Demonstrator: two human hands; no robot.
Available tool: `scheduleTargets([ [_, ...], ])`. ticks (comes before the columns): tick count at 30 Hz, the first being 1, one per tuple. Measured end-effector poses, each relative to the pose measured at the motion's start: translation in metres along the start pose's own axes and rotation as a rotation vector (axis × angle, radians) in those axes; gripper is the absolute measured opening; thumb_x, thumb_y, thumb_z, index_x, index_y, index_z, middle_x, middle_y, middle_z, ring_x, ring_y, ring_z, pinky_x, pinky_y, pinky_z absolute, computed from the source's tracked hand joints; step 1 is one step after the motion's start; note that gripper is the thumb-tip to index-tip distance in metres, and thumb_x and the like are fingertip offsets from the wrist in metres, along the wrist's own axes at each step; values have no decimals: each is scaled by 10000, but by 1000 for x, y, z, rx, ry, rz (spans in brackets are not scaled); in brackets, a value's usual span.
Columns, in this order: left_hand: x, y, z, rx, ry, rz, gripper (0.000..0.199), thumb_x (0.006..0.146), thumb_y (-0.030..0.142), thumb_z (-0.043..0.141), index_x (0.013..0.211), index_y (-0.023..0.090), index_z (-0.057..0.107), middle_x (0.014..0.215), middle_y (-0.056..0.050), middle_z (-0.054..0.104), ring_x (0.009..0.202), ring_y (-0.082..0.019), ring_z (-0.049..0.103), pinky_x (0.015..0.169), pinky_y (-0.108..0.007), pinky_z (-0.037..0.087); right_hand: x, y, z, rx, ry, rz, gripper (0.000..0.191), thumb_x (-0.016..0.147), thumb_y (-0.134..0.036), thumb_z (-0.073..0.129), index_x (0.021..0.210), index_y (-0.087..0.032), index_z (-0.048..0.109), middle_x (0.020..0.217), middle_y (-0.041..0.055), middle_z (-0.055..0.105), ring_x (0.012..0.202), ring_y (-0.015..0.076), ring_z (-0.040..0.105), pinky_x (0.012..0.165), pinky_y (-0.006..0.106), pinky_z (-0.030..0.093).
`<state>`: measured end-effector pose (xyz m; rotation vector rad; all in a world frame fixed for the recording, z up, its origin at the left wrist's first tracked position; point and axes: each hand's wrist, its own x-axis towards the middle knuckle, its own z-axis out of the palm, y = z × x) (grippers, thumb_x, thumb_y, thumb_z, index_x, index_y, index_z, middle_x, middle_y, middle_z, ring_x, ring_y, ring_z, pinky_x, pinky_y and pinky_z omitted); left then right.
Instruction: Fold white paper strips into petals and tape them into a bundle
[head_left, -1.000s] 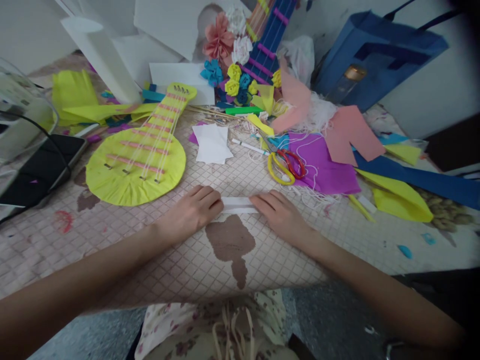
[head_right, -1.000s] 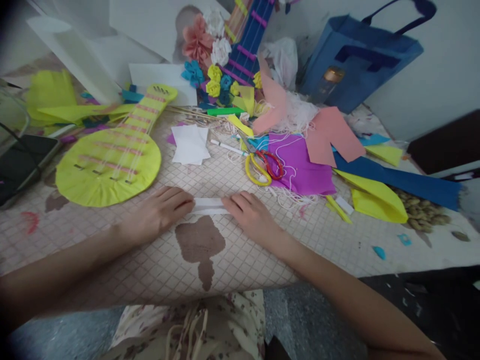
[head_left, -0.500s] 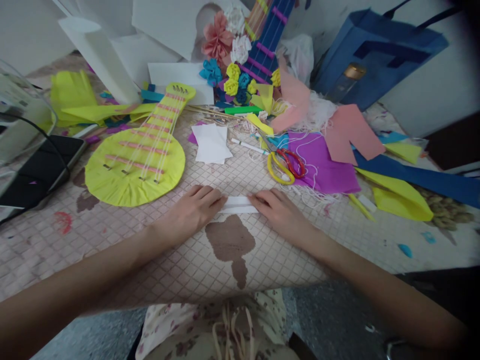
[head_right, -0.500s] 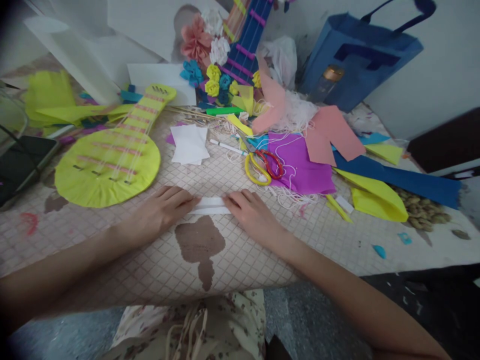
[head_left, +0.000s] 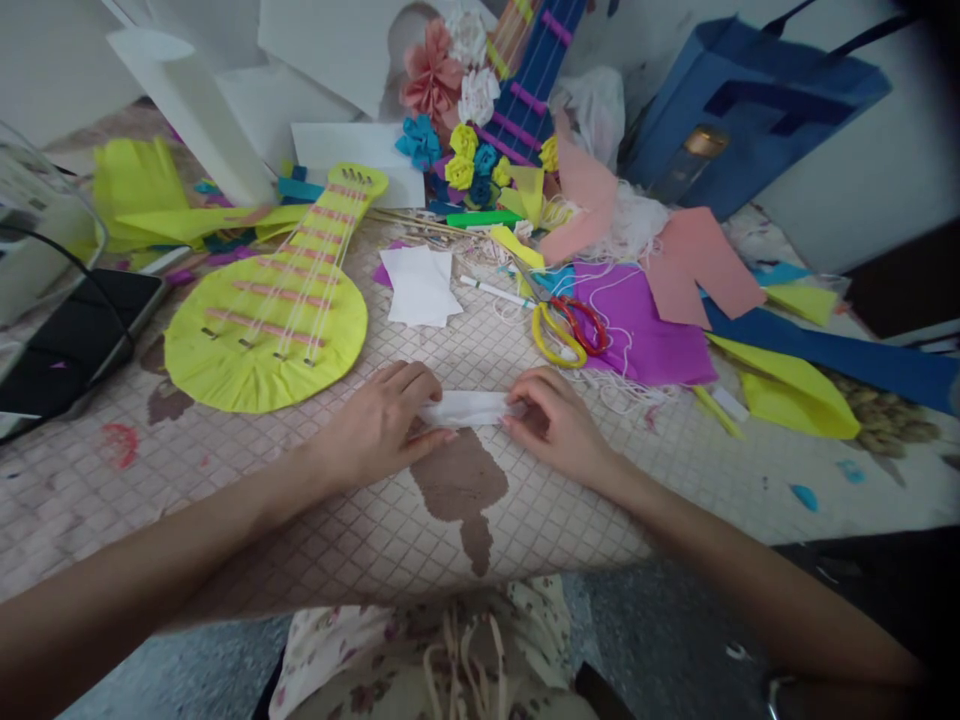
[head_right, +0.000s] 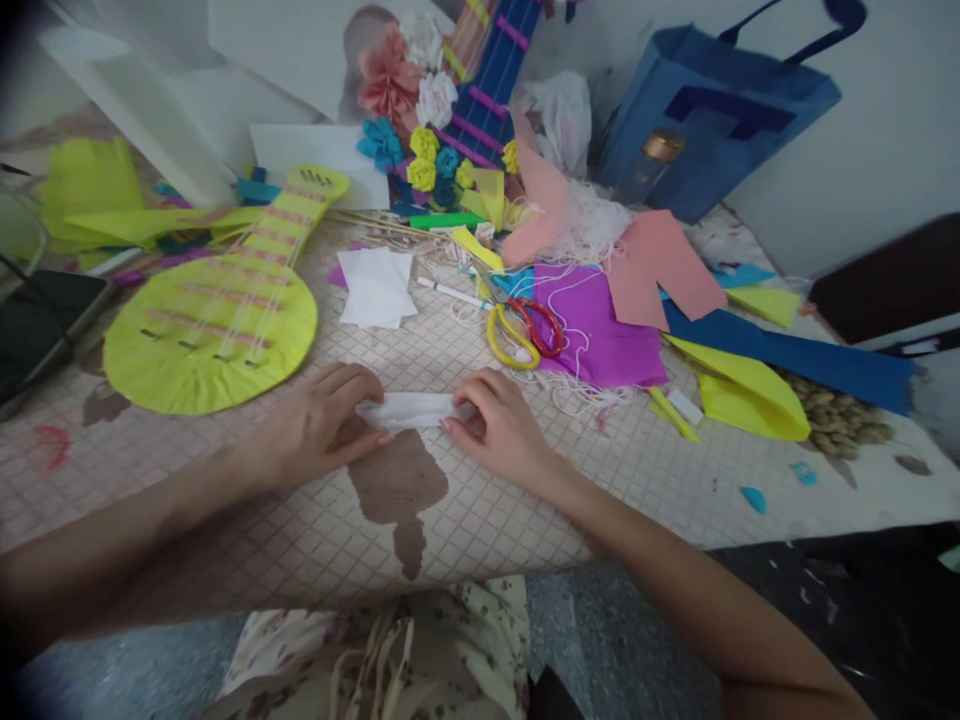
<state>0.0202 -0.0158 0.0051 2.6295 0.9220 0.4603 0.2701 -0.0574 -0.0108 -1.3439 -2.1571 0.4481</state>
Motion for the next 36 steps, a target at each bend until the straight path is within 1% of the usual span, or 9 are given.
scheduleTargets([
  [4, 1, -3, 6, 11, 36, -7, 60, 849, 204, 545, 855, 152, 516, 906, -65, 552, 879, -209, 512, 794, -353, 453, 0, 2, 5, -14, 20, 5, 55, 806, -155, 567, 815, -193, 528, 929, 57, 521, 863, 187, 524, 775, 355, 453],
  [9, 0, -3, 8, 9, 84, -31, 121, 833, 182, 571, 929, 142, 509, 916, -62, 568, 879, -211, 517, 788, -360, 458, -1, 2, 7, -62, 55, -35, 46, 828, -154, 565, 844, -187, 537, 942, 68, 520, 899, 197, 511, 787, 364, 457],
  [13, -2, -2, 9, -11, 99, -16, 185, 848, 168, 547, 1030, 140, 535, 986, -73, 574, 934, -217, 515, 833, -376, 457, -4, 1, 7, -153, 5, -239, 124, 894, -132, 474, 911, -187, 584, 980, 76, 574, 908, 198, 494, 788, 362, 463],
  [15, -3, -3, 11, -33, 117, -2, 185, 854, 160, 538, 1036, 145, 563, 1000, -75, 576, 945, -213, 516, 853, -378, 454, -5, 1, 5, -205, -23, -343, 144, 903, -137, 470, 949, -175, 601, 971, 75, 611, 929, 209, 497, 801, 371, 466],
  [20, -4, -8, 15, -77, 156, 60, 131, 862, 134, 524, 963, 143, 607, 986, -76, 597, 920, -196, 538, 842, -365, 464, -6, 3, 0, -318, -51, -453, 142, 891, -160, 510, 949, -129, 636, 965, 91, 643, 935, 216, 512, 817, 368, 481],
  [24, -2, -11, 16, -95, 176, 136, 147, 879, 128, 504, 1003, 134, 583, 1027, -88, 619, 960, -193, 554, 865, -365, 469, -4, 2, -2, -409, -91, -484, 209, 905, -115, 447, 944, -134, 652, 969, 92, 647, 928, 211, 514, 803, 354, 492],
  [29, -1, -14, 16, -76, 110, 286, 120, 895, 132, 488, 957, 146, 590, 1050, -76, 637, 964, -176, 569, 864, -342, 472, -3, 3, -1, -378, -89, -448, 212, 909, -131, 442, 931, -154, 651, 944, 92, 643, 925, 209, 524, 787, 364, 497],
  [33, -1, -15, 13, -21, 83, 298, 181, 887, 238, 537, 1027, 135, 590, 1050, -87, 641, 966, -198, 574, 861, -363, 472, -2, 3, -1, -307, -65, -402, 183, 901, -142, 461, 930, -152, 642, 930, 93, 642, 921, 208, 530, 796, 371, 504],
  [36, -2, -15, 12, 40, 88, 313, 193, 900, 238, 513, 1045, 133, 587, 1033, -89, 648, 952, -203, 581, 840, -367, 474, -2, 4, -1, -278, -53, -400, 168, 894, -142, 470, 944, -152, 630, 947, 97, 638, 924, 209, 543, 800, 384, 511],
])
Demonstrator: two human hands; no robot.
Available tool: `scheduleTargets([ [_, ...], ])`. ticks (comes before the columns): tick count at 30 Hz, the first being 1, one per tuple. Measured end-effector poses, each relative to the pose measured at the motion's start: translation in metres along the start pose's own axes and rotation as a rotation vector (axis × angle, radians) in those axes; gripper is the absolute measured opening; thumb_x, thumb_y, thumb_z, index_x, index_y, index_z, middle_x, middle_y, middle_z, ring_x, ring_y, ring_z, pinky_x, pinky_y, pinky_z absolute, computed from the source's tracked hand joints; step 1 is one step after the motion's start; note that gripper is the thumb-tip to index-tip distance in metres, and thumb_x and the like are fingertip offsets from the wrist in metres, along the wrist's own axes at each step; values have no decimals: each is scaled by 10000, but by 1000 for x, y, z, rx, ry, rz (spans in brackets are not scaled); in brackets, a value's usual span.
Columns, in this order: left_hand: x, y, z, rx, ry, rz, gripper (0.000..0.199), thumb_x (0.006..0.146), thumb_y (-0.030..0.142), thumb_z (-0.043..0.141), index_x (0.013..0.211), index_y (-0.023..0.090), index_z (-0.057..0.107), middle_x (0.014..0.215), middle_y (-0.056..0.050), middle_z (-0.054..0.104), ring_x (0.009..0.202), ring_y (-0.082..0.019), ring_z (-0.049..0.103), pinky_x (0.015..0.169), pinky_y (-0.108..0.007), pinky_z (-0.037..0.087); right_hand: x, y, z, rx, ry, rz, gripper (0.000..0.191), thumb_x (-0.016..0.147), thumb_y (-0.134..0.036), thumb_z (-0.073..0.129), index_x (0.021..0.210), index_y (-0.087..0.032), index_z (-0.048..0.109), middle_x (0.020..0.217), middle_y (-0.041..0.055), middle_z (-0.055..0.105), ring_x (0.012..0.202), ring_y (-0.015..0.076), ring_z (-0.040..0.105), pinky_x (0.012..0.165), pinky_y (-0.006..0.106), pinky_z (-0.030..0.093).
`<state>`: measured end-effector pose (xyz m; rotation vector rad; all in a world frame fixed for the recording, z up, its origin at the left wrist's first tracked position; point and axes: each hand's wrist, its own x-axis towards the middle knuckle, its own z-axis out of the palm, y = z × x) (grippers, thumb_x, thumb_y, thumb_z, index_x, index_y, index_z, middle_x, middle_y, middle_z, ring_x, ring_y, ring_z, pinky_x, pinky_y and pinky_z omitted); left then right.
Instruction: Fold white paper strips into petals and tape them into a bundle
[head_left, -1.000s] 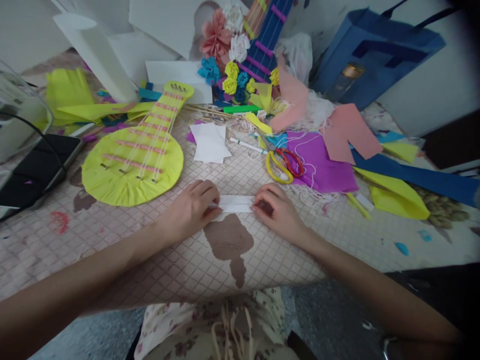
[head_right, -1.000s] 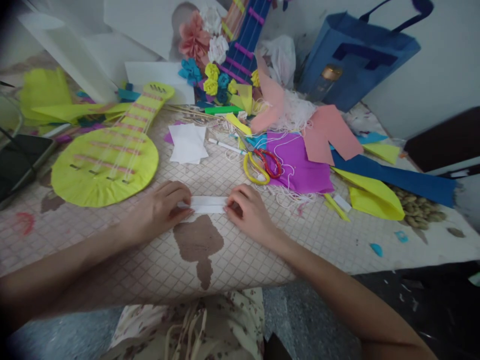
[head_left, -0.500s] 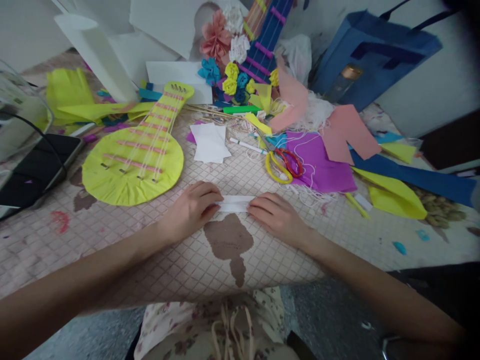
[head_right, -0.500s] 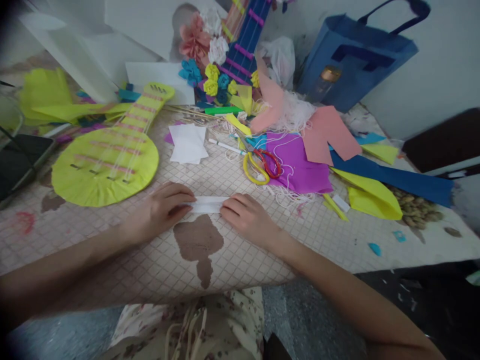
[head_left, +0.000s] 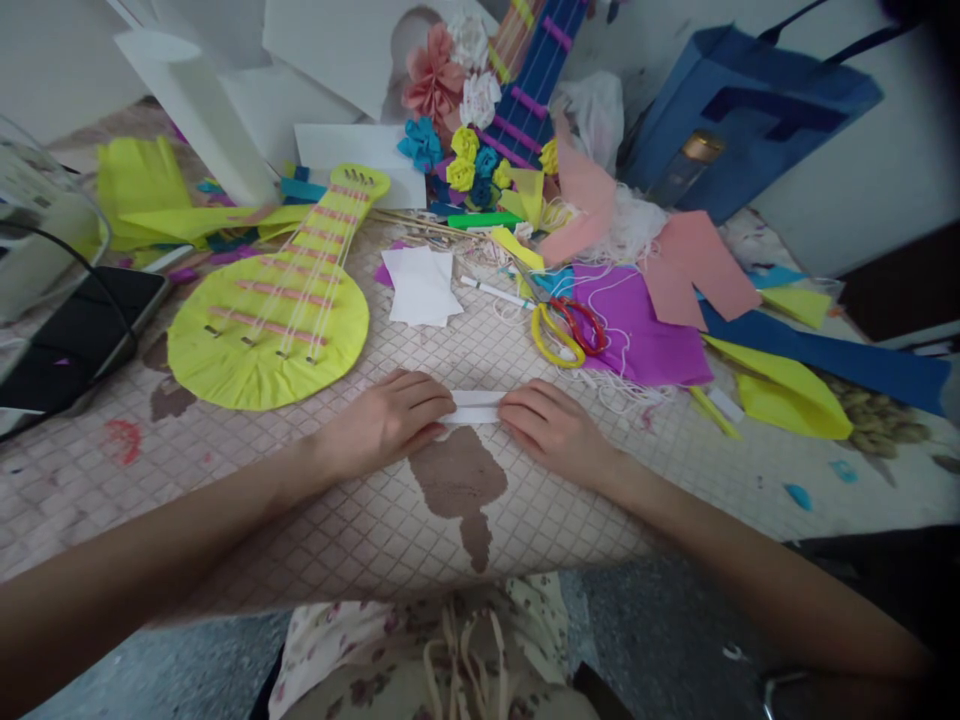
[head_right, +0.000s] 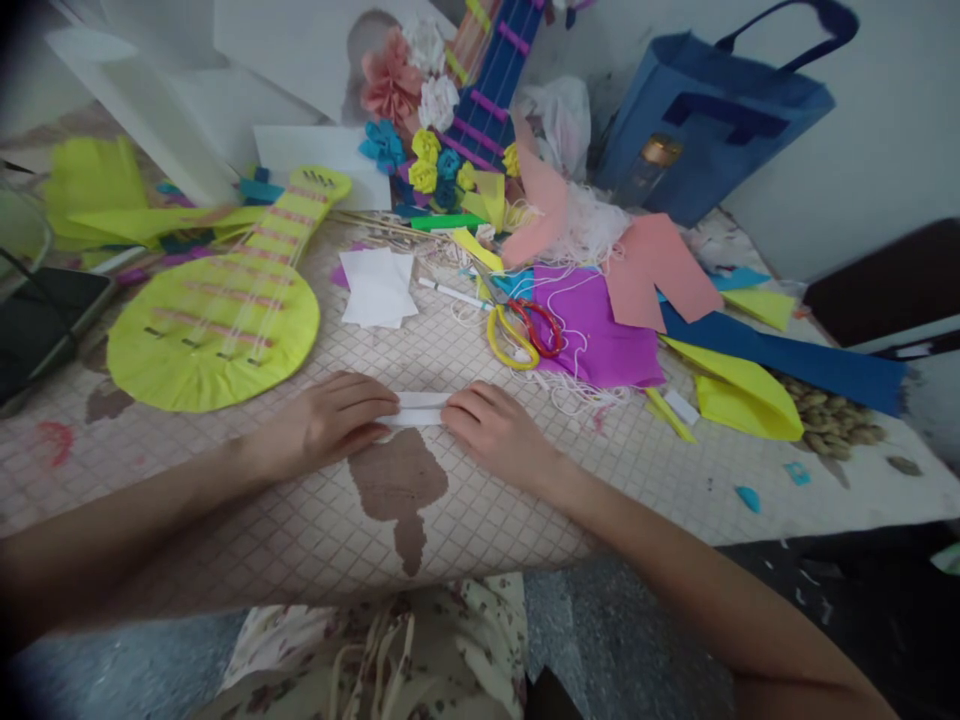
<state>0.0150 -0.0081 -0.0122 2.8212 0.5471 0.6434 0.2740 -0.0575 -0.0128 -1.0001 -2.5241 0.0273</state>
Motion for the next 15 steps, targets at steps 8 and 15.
scheduleTargets([
  [8, 0, 2, 0, 46, -24, -37, 179, 921, 215, 461, 1034, 143, 580, 1044, -92, 646, 961, -200, 580, 849, -360, 464, -10, 1, -1, 161, 70, 101, 219, 880, -169, 500, 1087, -198, 566, 1113, 106, 581, 1013, 210, 572, 870, 408, 517],
  [15, 1, 2, -1, 3, -27, -62, 165, 915, 198, 468, 1021, 150, 586, 1040, -85, 639, 955, -192, 567, 844, -345, 452, -6, 7, -2, 262, 77, 211, 317, 908, -144, 430, 1193, -211, 550, 1158, 96, 589, 1068, 205, 549, 914, 419, 480],
])
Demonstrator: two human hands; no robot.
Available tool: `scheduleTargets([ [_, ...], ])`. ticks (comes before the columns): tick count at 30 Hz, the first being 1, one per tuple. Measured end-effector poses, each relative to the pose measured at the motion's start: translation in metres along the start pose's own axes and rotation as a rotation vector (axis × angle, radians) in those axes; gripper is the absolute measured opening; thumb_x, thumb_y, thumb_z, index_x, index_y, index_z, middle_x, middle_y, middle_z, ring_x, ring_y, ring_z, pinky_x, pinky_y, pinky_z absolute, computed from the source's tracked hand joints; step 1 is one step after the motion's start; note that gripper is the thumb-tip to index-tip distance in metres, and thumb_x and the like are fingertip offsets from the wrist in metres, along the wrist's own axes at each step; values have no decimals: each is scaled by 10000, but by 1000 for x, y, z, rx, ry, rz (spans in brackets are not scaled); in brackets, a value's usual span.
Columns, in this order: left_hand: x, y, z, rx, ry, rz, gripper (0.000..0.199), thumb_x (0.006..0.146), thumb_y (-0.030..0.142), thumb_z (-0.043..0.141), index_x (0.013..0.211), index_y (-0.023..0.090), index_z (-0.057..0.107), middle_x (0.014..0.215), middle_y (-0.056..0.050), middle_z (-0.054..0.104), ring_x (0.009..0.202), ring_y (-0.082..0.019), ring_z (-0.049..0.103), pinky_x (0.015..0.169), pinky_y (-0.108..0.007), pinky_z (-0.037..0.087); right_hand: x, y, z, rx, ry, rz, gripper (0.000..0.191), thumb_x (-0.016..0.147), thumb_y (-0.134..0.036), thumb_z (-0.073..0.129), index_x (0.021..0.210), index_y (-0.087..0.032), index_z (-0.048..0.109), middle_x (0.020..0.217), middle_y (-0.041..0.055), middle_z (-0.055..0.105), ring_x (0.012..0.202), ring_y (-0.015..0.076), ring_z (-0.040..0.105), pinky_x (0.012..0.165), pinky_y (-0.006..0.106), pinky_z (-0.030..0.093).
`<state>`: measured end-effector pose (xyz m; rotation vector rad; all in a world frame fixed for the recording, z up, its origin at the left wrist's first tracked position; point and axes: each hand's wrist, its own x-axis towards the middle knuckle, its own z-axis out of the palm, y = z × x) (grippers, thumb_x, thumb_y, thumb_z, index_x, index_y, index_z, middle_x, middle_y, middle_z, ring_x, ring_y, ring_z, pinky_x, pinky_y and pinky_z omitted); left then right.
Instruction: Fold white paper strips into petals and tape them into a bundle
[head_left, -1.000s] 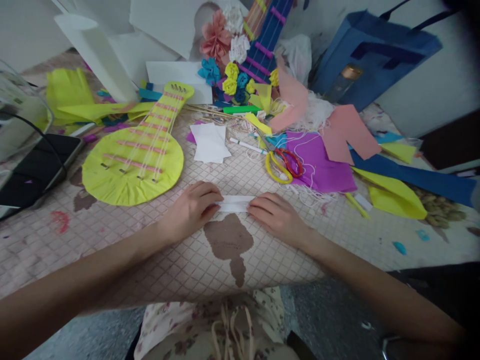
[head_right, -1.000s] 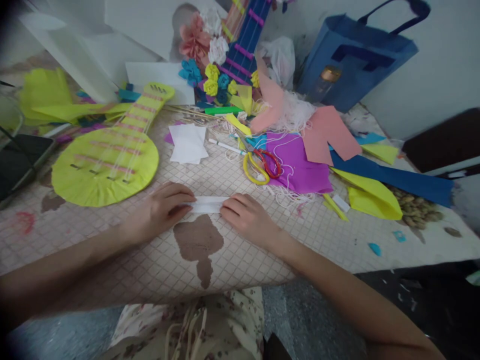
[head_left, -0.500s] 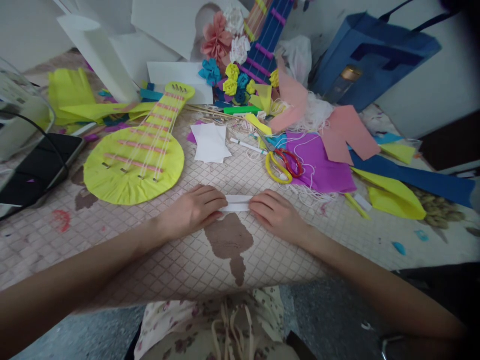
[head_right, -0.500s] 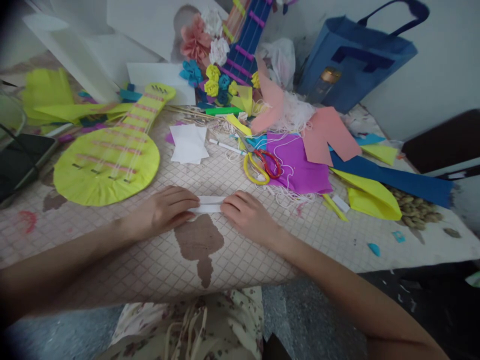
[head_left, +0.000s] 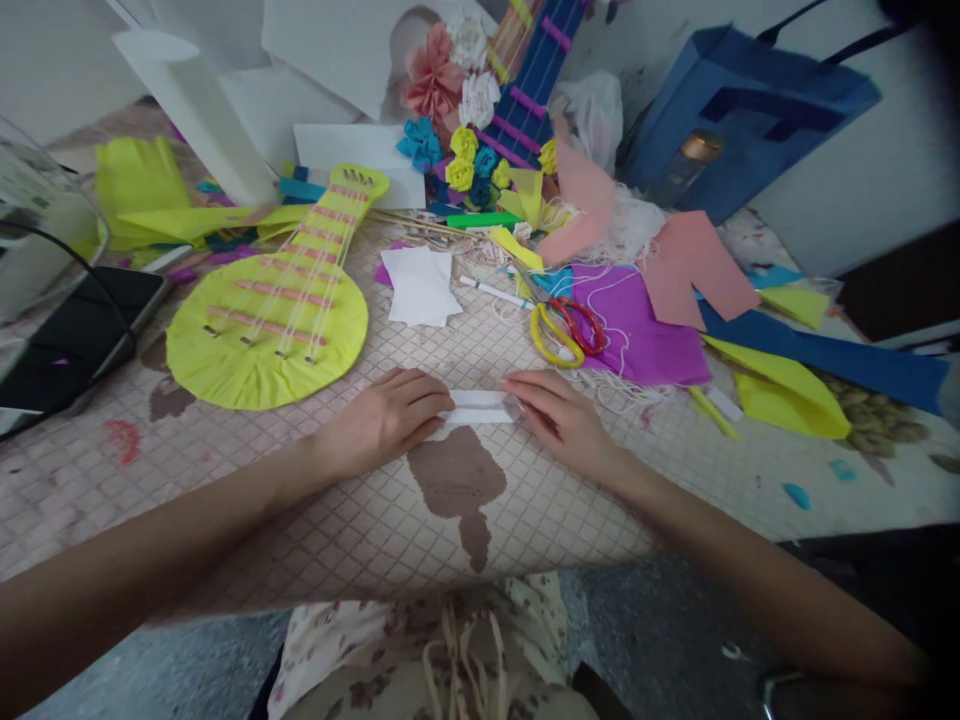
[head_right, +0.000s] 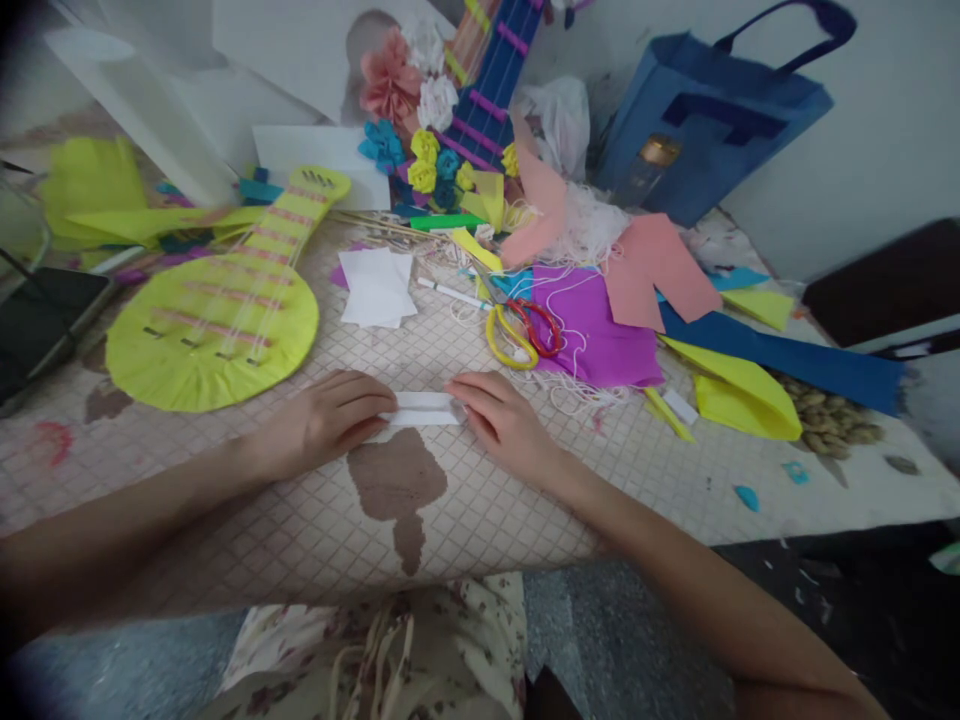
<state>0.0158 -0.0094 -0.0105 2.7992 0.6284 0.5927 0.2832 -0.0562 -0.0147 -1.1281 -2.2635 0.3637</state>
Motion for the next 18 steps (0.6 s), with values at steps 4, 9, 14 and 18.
scheduleTargets([
  [4, 0, 1, 0, -29, -4, -46, 173, 921, 198, 455, 1029, 156, 583, 1047, -84, 632, 960, -190, 563, 849, -352, 444, 1, 3, 1, -14, -99, -63, 275, 907, -165, 463, 1146, -202, 593, 1129, 81, 617, 1043, 209, 542, 910, 430, 473],
  [9, 3, 4, 2, -54, 10, -123, 153, 923, 201, 451, 983, 153, 583, 1005, -76, 629, 956, -192, 559, 851, -360, 438, 0, 2, 2, -70, -58, -77, 275, 905, -172, 471, 1154, -197, 585, 1115, 91, 623, 1048, 216, 538, 906, 444, 476],
  [14, 6, 5, 1, -100, 14, -134, 149, 918, 199, 456, 922, 159, 600, 983, -65, 632, 930, -185, 562, 831, -350, 440, -1, 1, 1, -107, -35, -193, 223, 884, -164, 510, 1082, -195, 606, 1093, 83, 636, 1034, 213, 546, 885, 434, 492],
  [18, 6, 3, 0, -103, 12, -118, 172, 922, 214, 451, 893, 165, 613, 990, -59, 631, 931, -179, 562, 840, -347, 431, -2, 0, 2, -163, -74, -254, 172, 871, -198, 549, 1019, -192, 637, 1004, 68, 666, 1018, 217, 552, 862, 420, 505],
])
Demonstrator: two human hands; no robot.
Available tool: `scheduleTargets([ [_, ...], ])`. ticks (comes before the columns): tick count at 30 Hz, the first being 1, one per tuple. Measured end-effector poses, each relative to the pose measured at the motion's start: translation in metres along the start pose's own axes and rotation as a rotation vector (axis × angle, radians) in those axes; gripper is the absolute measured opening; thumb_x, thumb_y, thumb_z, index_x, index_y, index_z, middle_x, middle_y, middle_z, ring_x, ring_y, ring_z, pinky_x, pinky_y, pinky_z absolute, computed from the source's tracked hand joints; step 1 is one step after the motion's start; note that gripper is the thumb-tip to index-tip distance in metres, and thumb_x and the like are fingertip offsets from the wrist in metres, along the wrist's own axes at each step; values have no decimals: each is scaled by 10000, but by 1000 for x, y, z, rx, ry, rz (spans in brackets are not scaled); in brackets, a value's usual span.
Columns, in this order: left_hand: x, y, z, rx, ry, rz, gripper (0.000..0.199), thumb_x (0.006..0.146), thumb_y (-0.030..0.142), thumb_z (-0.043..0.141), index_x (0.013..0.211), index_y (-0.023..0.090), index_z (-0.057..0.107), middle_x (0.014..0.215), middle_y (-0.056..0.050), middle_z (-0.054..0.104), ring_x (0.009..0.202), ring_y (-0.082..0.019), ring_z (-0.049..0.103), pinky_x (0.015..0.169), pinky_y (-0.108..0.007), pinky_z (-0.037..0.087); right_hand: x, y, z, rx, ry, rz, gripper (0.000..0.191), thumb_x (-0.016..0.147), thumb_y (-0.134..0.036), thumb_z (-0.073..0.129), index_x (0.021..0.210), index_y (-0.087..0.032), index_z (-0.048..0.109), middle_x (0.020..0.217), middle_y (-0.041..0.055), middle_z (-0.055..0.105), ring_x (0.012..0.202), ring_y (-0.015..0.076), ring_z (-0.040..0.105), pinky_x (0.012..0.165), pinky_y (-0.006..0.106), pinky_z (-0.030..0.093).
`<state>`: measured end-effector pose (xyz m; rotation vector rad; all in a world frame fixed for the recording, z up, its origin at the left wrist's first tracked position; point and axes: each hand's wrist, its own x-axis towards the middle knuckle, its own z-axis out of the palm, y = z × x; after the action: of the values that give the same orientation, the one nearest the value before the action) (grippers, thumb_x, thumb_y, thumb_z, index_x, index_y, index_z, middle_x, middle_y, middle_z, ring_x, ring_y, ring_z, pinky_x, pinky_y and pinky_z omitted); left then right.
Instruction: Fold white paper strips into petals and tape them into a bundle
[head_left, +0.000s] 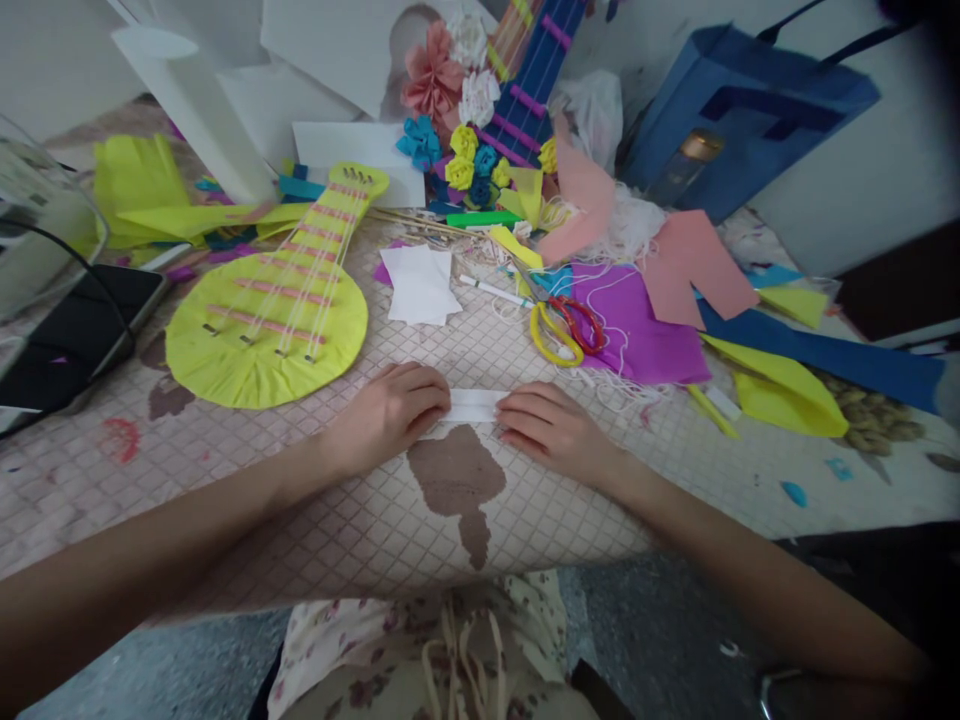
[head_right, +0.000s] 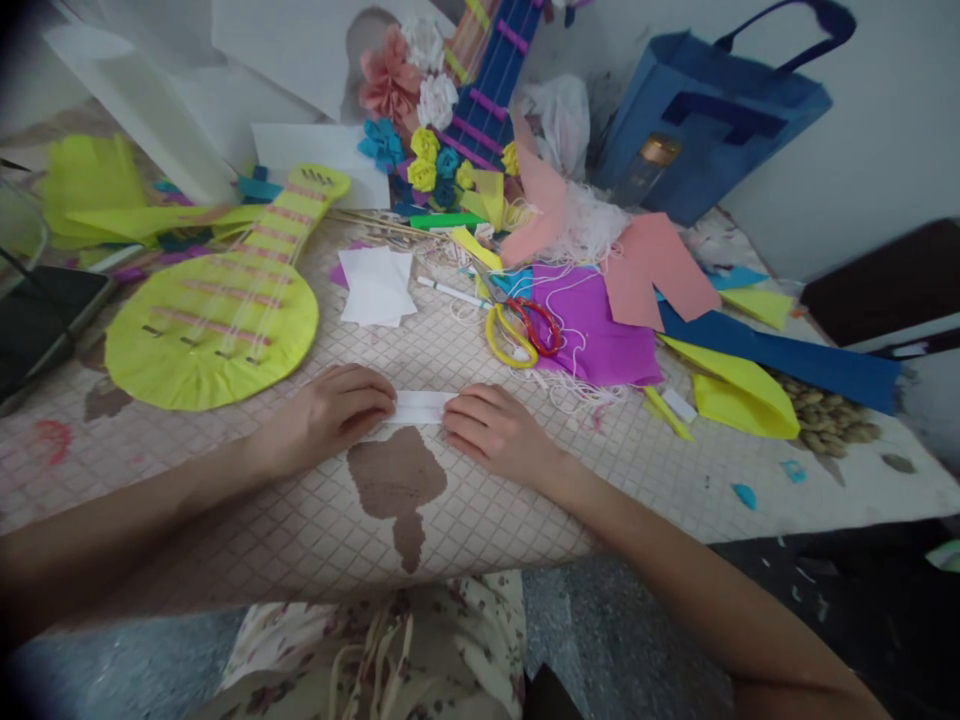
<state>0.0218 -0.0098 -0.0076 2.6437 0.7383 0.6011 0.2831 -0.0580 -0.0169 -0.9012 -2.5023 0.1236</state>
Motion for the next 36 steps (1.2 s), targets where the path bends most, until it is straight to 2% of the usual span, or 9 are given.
scheduleTargets([
  [6, -4, -1, -3, 37, -37, 26, 195, 853, 334, 581, 962, 172, 600, 1046, -64, 628, 974, -204, 562, 853, -361, 429, 2, -2, 1, -74, -17, 7, 188, 891, -135, 481, 963, -181, 648, 987, 80, 661, 975, 215, 555, 843, 408, 511],
  [10, -4, 0, -2, 64, -19, 39, 114, 893, 231, 516, 939, 166, 597, 1034, -61, 644, 958, -188, 572, 849, -352, 438, 5, -3, 1, 35, 36, 117, 164, 892, -150, 479, 962, -178, 625, 947, 81, 650, 928, 202, 561, 825, 388, 508],
  [13, -4, 0, 0, 45, 20, 60, 147, 921, 206, 457, 924, 160, 597, 1006, -69, 654, 931, -178, 580, 842, -350, 452, 7, -4, 0, 149, 46, 226, 161, 900, -164, 458, 981, -191, 596, 941, 73, 636, 900, 189, 566, 798, 370, 504],
  [15, -4, 1, 2, 25, 38, 54, 155, 924, 210, 448, 929, 159, 595, 989, -74, 657, 926, -182, 585, 840, -356, 462, 8, -4, -1, 173, 34, 237, 135, 888, -202, 500, 996, -193, 581, 954, 75, 629, 918, 198, 561, 802, 374, 497],
  [20, -3, 2, 5, -13, 89, -36, 155, 924, 216, 438, 949, 159, 580, 940, -71, 645, 909, -187, 586, 826, -355, 469, 7, -3, 3, 155, 40, 219, 117, 897, -210, 496, 960, -198, 594, 973, 77, 610, 922, 198, 537, 824, 378, 477],
  [27, 3, 7, 4, -87, 95, -161, 142, 901, 181, 452, 950, 156, 583, 887, -51, 633, 829, -165, 568, 751, -307, 457, 14, -4, 3, 261, 56, 365, 76, 879, -162, 509, 873, -192, 578, 947, 60, 545, 903, 173, 525, 793, 327, 456],
  [31, 7, 8, 3, -77, 90, -224, 129, 876, 170, 476, 921, 167, 596, 864, -40, 636, 803, -163, 567, 726, -302, 449, 19, -2, 1, 278, 38, 440, 63, 852, -141, 525, 816, -184, 555, 916, 48, 513, 847, 156, 520, 723, 294, 443],
  [36, 11, 6, 2, -30, 104, -296, 95, 846, 174, 521, 844, 172, 616, 770, -25, 627, 771, -169, 554, 714, -305, 440, 23, 3, 2, 257, 55, 460, 98, 848, -143, 516, 756, -178, 524, 856, 30, 495, 761, 134, 494, 638, 263, 409],
])
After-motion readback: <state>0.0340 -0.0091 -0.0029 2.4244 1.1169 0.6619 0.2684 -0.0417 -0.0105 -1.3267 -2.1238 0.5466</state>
